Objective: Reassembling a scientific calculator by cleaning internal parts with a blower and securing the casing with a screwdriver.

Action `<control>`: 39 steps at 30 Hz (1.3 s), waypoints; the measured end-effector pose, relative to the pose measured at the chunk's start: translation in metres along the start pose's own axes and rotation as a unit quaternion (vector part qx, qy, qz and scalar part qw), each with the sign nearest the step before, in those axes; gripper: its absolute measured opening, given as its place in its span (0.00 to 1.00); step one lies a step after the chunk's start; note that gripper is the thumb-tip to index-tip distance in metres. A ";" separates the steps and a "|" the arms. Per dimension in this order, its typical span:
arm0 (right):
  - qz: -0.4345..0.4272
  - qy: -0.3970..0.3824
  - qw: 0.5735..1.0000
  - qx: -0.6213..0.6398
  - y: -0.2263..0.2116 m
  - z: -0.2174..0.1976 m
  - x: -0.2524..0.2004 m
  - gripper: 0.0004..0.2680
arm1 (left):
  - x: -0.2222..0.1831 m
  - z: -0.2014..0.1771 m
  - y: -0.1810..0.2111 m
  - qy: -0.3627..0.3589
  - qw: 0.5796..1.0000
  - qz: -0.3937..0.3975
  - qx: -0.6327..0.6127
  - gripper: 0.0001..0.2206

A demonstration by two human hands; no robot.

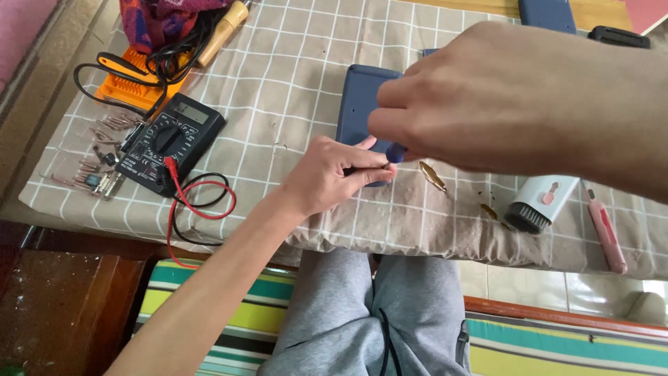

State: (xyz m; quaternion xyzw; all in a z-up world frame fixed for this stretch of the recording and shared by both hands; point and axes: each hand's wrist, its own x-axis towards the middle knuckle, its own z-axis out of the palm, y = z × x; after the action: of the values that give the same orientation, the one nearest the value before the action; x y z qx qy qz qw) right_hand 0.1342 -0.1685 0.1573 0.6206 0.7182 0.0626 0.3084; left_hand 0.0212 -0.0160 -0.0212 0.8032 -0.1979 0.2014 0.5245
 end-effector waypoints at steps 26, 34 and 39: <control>0.298 -0.176 0.928 0.141 -0.041 -0.042 0.002 0.23 | 0.003 -0.002 0.001 -0.030 0.997 -0.071 -0.028 0.06; 0.034 -0.014 0.992 0.117 -0.005 -0.001 -0.010 0.14 | 0.007 -0.003 0.005 -0.030 0.996 -0.085 -0.012 0.02; 0.015 -0.006 0.994 0.108 -0.007 -0.009 0.007 0.06 | 0.004 -0.006 0.008 -0.036 0.994 -0.094 0.031 0.03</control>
State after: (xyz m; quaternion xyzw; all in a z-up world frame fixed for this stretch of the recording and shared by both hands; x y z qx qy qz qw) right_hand 0.1226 -0.1604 0.1587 0.6612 0.7097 -0.0145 0.2428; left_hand 0.0193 -0.0136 -0.0106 0.8407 -0.1336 0.1280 0.5089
